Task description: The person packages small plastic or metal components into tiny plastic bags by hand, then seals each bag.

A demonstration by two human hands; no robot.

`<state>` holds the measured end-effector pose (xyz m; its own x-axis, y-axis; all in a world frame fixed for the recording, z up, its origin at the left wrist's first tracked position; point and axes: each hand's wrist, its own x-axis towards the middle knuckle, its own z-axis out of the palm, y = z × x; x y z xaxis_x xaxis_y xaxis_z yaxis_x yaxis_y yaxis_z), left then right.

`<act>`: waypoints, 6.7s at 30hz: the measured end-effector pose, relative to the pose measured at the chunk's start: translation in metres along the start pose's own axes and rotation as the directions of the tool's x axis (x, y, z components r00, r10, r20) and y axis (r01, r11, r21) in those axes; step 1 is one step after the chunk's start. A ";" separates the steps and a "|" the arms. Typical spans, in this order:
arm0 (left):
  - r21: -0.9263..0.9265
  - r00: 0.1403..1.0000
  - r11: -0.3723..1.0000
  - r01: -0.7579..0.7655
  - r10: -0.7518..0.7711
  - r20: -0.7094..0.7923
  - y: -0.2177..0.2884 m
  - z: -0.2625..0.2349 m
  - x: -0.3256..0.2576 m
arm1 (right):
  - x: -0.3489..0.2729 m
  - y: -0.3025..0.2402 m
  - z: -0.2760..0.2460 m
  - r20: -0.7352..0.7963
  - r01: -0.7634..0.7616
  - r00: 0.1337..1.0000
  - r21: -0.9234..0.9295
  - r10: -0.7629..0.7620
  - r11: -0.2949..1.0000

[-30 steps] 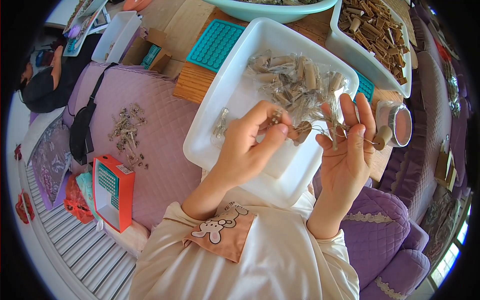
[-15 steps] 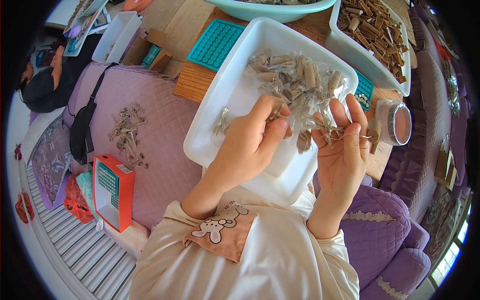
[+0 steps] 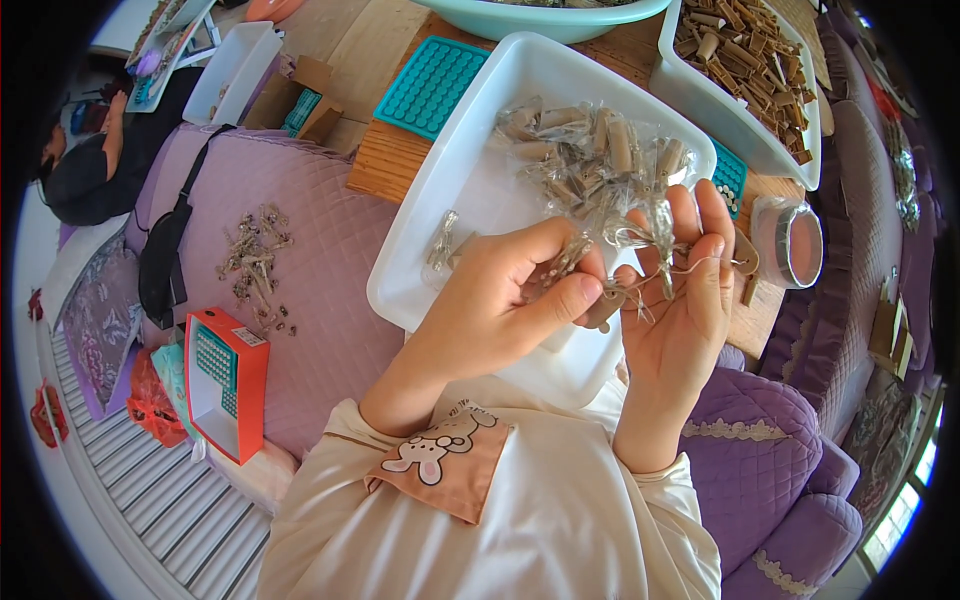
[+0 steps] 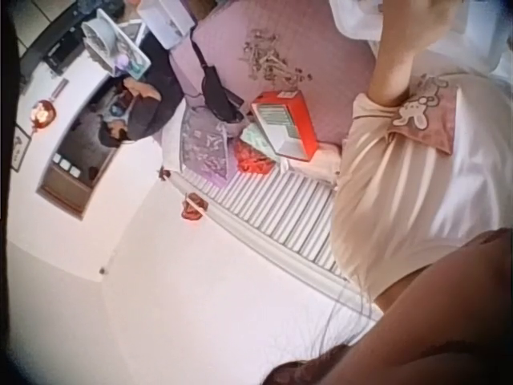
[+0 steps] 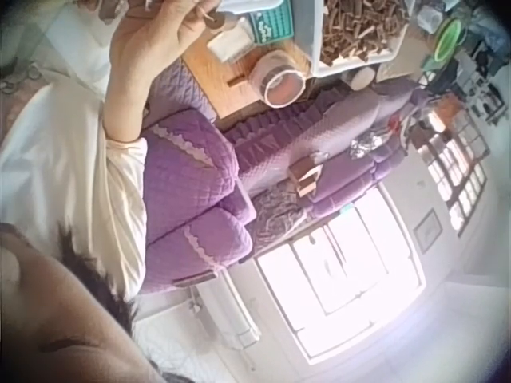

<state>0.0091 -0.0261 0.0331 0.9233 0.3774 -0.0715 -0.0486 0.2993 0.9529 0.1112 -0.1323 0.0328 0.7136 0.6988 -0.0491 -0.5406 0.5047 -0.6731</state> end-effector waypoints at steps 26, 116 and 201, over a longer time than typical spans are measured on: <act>0.105 0.981 0.991 -0.082 0.099 -0.166 0.011 0.011 -0.001 | 0.002 0.002 0.002 0.020 0.068 0.997 0.194 -0.074 0.979; 0.232 0.959 0.967 -0.106 0.161 -0.232 0.009 0.008 0.000 | -0.021 0.034 -0.009 0.482 0.649 0.759 -0.510 -0.438 0.564; 0.138 0.999 0.990 -0.029 0.027 0.023 0.000 0.004 0.005 | -0.014 -0.002 -0.025 0.208 -0.152 0.972 0.196 0.111 0.969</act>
<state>0.0151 -0.0282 0.0340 0.9301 0.3652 -0.0394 -0.0229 0.1647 0.9861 0.1134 -0.1558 0.0158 0.5411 0.8404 0.0311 -0.7196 0.4818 -0.5001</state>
